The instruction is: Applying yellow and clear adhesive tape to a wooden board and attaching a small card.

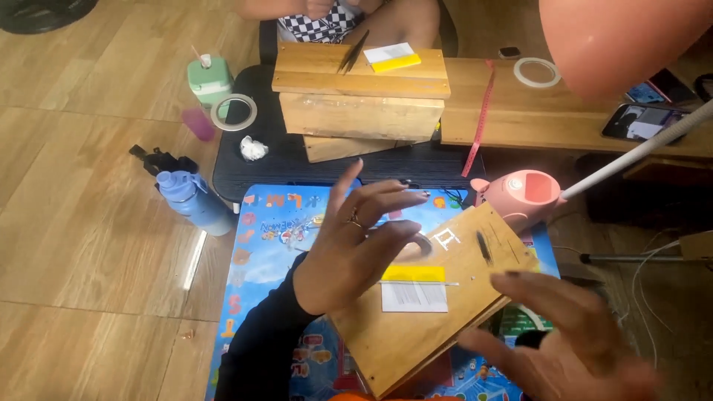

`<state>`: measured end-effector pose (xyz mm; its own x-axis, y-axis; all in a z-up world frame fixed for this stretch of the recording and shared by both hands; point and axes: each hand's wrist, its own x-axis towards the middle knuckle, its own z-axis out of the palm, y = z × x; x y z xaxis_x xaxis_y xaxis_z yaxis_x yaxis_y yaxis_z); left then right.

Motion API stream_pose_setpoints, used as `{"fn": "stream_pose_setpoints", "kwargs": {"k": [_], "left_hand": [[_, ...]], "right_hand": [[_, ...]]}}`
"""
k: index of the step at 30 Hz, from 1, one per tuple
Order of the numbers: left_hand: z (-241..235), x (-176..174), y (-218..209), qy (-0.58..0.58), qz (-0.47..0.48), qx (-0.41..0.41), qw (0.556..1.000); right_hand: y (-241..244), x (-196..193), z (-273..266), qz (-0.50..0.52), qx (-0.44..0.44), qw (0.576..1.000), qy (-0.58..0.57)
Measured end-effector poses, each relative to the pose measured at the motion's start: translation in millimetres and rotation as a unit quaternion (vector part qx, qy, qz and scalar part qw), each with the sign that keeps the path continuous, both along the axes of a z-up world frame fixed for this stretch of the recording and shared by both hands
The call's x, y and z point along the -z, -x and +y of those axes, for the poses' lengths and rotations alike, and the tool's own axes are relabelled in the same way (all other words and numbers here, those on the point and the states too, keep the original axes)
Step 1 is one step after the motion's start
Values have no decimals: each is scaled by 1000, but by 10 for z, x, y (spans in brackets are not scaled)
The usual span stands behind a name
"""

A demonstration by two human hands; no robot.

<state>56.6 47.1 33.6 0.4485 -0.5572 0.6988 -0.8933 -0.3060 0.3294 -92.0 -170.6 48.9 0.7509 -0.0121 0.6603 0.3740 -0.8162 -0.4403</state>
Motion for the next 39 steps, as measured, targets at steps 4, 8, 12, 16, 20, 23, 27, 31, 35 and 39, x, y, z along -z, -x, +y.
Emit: {"fn": "stream_pose_setpoints", "kwargs": {"k": [4, 8, 12, 16, 20, 23, 27, 31, 35, 39], "left_hand": [[126, -67, -1, 19, 0, -23, 1000], [158, -113, 89, 10, 14, -9, 1000], [120, -123, 146, 22, 55, 49, 997], [75, -147, 190, 34, 66, 79, 994], [76, -215, 248, 15, 37, 121, 992], [83, -232, 265, 14, -17, 122, 992], [81, -204, 282, 34, -38, 124, 991], [104, -236, 333, 31, -21, 134, 990], [100, -230, 354, 42, -26, 144, 988], [81, -252, 358, 45, -22, 173, 984]], "right_hand": [[93, 95, -91, -27, 0, 996, 90], [-258, 18, 87, 38, -46, 997, -54], [-290, 116, 23, 41, -52, 995, -78], [-365, 150, -72, -31, -95, 995, -30], [-400, 66, -91, 44, -187, 976, -104], [-443, 70, -93, 113, -236, 960, -97], [-480, 129, -9, 149, -313, 928, -133], [-467, 193, 76, 129, -327, 924, -150], [-447, 356, 84, 98, -357, 916, -152], [-410, 435, 111, 68, -355, 920, -150]]}}
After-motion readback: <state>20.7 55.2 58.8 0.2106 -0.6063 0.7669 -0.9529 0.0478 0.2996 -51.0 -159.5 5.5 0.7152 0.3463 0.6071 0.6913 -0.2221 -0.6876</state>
